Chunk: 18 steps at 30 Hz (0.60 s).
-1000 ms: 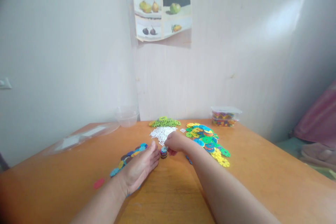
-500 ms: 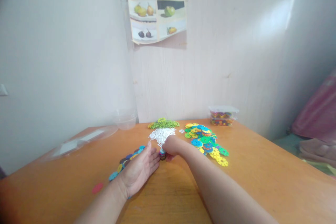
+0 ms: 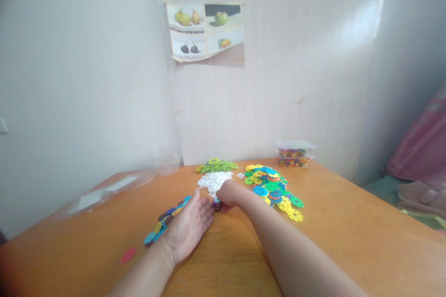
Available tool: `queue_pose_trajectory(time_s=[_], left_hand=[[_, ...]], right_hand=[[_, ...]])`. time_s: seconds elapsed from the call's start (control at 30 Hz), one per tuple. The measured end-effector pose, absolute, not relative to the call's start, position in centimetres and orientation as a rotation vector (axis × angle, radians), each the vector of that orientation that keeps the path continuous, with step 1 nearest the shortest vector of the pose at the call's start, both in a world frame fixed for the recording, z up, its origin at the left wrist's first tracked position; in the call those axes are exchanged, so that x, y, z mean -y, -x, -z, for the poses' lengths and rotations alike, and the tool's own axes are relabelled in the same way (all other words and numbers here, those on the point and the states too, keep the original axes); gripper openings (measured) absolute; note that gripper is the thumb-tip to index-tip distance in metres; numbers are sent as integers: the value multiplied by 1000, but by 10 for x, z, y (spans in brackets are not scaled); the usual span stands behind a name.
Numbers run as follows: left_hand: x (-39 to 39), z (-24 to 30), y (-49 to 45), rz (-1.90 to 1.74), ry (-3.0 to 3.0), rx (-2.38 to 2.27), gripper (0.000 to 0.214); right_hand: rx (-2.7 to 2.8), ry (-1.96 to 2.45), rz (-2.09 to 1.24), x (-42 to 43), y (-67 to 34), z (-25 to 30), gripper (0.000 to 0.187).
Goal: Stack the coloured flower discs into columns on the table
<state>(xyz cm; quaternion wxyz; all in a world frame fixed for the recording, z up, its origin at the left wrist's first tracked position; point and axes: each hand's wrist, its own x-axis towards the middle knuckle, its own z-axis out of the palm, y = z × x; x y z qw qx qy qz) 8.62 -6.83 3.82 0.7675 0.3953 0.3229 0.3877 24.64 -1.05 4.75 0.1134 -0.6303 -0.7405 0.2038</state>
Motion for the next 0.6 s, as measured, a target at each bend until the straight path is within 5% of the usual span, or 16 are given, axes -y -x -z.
queue_pose_trajectory(time_s=[0.6], left_hand=[[63, -35, -85, -808, -952, -643, 79]], right_hand=[[2230, 1878, -589, 19, -245, -55, 14]])
